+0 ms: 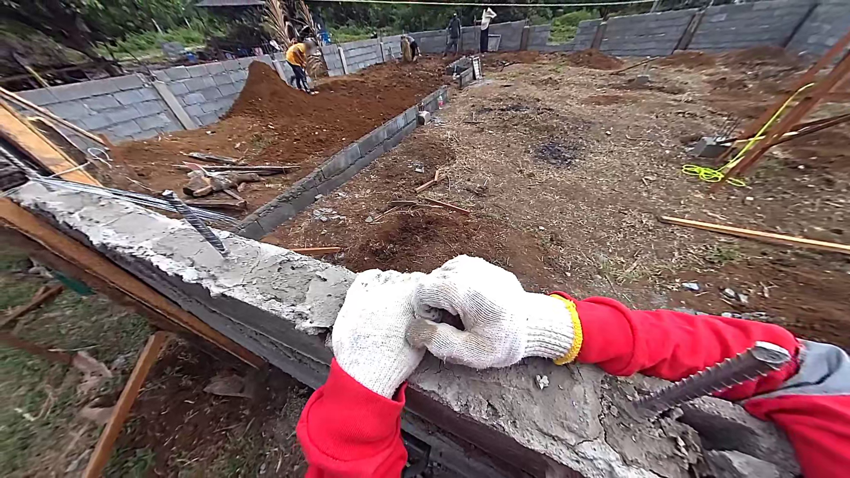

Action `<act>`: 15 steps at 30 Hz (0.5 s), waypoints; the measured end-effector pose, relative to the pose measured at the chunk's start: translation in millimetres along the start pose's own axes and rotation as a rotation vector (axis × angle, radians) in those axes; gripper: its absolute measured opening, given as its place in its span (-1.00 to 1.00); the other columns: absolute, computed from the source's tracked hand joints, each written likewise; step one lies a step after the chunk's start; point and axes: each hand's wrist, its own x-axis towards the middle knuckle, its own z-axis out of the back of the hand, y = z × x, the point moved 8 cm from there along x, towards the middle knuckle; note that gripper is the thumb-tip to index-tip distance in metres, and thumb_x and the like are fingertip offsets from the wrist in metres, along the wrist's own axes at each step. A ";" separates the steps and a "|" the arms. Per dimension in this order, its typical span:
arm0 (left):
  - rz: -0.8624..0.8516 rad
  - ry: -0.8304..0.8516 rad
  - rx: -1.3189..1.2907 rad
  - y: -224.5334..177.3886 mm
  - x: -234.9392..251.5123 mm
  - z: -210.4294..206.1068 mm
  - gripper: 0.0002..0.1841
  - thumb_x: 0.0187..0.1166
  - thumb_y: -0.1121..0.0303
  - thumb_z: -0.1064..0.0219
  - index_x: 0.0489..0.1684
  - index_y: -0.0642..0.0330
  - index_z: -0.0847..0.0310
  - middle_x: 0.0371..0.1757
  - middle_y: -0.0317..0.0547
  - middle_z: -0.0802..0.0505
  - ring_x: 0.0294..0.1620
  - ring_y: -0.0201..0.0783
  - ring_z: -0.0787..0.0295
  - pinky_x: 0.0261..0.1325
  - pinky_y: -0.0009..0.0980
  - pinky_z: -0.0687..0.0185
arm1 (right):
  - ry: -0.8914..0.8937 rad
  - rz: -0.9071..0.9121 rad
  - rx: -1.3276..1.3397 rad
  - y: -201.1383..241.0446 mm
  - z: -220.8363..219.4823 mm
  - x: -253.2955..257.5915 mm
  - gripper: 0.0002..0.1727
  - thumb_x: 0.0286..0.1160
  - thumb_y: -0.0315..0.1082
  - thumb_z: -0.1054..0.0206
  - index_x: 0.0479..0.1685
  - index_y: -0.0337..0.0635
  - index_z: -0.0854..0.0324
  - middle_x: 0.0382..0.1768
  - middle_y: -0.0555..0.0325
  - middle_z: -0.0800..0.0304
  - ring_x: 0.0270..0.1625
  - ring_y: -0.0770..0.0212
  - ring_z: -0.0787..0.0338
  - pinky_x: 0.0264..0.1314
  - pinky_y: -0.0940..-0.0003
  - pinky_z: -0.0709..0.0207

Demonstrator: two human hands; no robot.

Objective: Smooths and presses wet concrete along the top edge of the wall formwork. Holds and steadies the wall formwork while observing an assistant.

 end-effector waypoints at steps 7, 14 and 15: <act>0.053 0.026 0.018 2.7 0.1 -2.4 -0.82 0.29 0.17 -0.45 -0.37 0.06 -0.83 -0.27 -0.08 -0.92 -0.07 0.01 -0.88 0.16 0.13 -0.65 | 0.046 -0.050 0.005 -1.7 -1.4 0.2 -0.68 0.54 -0.12 -0.24 -0.53 -0.09 -0.58 -0.67 0.28 -0.49 -0.53 0.32 -0.56 -0.49 0.28 -0.31; 0.021 0.011 0.007 1.7 -0.2 -1.4 -0.84 0.26 0.18 -0.48 -0.37 0.03 -0.83 -0.28 -0.15 -0.91 -0.10 -0.06 -0.87 0.16 0.09 -0.65 | 0.017 -0.022 0.041 -3.2 -0.8 0.4 -0.68 0.53 -0.14 -0.22 -0.56 -0.08 -0.58 -0.69 0.32 -0.47 -0.58 0.39 -0.53 -0.56 0.35 -0.30; 0.022 0.010 0.007 2.0 -0.1 -1.6 -0.84 0.25 0.18 -0.49 -0.37 0.02 -0.83 -0.28 -0.15 -0.91 -0.10 -0.06 -0.87 0.15 0.09 -0.66 | 0.019 -0.029 0.043 -3.7 -0.9 0.4 -0.68 0.53 -0.14 -0.23 -0.58 -0.07 -0.56 -0.70 0.34 -0.45 -0.59 0.40 -0.51 -0.57 0.36 -0.27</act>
